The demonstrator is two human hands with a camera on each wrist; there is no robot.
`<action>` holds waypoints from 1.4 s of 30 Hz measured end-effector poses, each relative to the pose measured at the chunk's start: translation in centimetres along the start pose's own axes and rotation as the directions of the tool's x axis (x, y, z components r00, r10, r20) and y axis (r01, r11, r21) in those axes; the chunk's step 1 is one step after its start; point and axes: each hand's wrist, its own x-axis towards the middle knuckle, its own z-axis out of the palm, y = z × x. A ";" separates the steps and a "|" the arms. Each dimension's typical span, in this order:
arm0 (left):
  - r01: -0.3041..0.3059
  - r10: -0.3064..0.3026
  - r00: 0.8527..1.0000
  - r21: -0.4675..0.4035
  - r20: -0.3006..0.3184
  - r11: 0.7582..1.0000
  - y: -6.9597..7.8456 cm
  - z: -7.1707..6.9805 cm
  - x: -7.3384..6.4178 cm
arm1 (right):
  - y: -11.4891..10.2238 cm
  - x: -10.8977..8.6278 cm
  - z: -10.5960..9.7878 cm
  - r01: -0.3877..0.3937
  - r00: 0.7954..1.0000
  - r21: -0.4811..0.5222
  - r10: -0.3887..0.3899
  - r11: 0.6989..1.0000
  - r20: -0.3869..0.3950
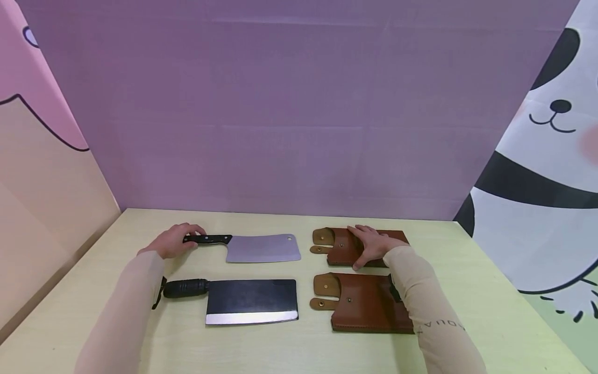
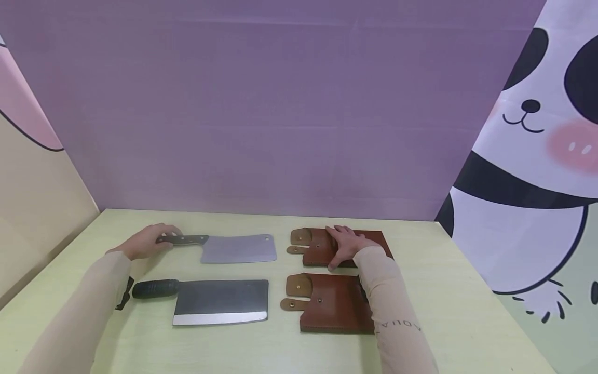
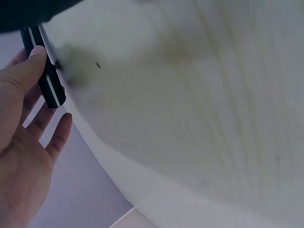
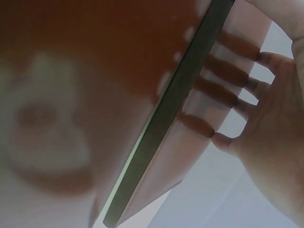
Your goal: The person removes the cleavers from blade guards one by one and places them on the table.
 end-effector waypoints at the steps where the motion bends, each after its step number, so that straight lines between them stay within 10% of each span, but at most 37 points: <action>1: 0.010 -0.010 1.000 0.008 -0.001 1.000 0.0 0.0 0.0 | 0.1 0.0 0.0 -0.002 1.000 0.005 0.002 1.000 0.001; 25: -0.001 0.002 1.000 -0.038 0.007 0.999 0.7 -0.4 -0.2 | -0.1 -0.6 -0.3 0.032 0.999 -0.072 -0.034 0.997 -0.026; 42: 0.016 -0.016 1.000 0.016 0.003 1.000 -0.2 -1.6 -2.7 | 0.6 -2.5 -1.0 0.082 0.991 -0.099 -0.092 0.992 -0.095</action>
